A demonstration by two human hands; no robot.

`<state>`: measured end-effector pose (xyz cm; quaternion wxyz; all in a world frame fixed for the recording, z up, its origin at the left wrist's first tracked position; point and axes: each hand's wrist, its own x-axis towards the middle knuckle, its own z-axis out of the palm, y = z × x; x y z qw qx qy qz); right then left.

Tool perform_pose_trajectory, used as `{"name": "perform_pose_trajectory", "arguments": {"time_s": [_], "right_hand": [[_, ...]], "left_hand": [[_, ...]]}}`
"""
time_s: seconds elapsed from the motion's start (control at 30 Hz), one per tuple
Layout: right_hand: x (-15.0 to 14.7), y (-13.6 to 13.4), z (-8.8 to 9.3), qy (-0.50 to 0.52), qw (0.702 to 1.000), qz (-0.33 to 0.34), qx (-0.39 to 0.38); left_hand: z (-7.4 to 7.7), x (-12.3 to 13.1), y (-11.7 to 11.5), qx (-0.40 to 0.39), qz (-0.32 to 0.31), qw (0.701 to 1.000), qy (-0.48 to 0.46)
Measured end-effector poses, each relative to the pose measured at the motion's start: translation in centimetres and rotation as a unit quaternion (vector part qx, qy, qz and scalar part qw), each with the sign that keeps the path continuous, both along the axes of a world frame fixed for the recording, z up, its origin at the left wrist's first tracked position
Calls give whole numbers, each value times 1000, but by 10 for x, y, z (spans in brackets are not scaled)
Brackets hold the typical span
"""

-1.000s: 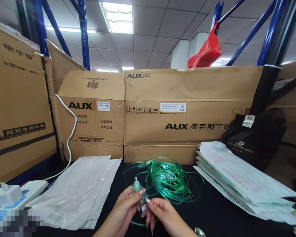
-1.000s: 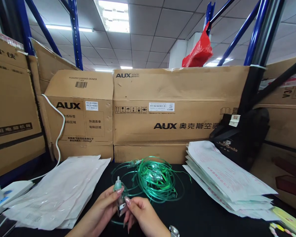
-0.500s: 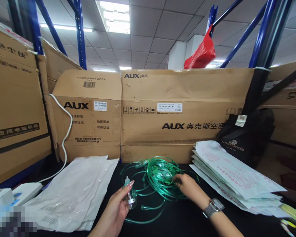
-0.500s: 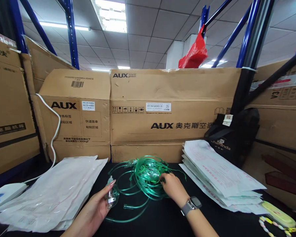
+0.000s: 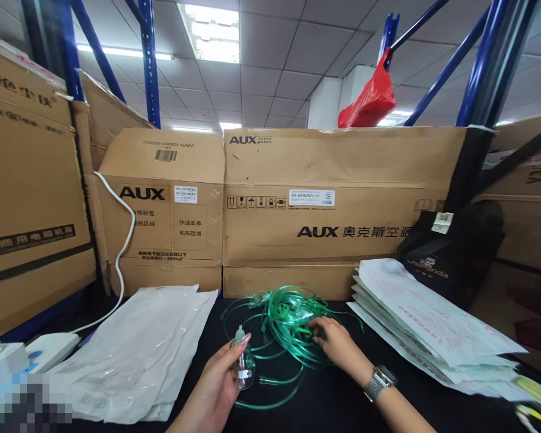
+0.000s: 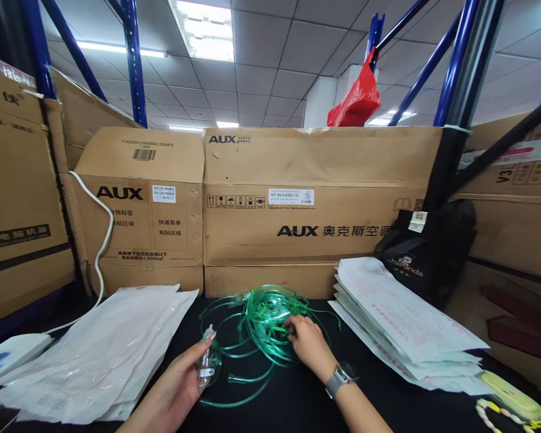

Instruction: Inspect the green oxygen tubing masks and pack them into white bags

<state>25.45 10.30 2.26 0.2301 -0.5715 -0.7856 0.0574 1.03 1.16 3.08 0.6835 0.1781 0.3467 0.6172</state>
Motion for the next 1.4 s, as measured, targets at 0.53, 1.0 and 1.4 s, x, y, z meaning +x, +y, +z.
{"name": "perform_pose_trajectory", "arguments": {"time_s": [0.53, 1.0, 1.4], "right_hand": [[-5, 0, 19, 372, 927, 3, 40], [-42, -53, 53, 628, 772, 97, -6], [-65, -63, 35, 586, 783, 169, -117]], "left_hand": [[1, 2, -2, 8, -8, 1000, 1], [4, 4, -7, 41, -95, 992, 67], [-9, 10, 4, 56, -31, 994, 89]]}}
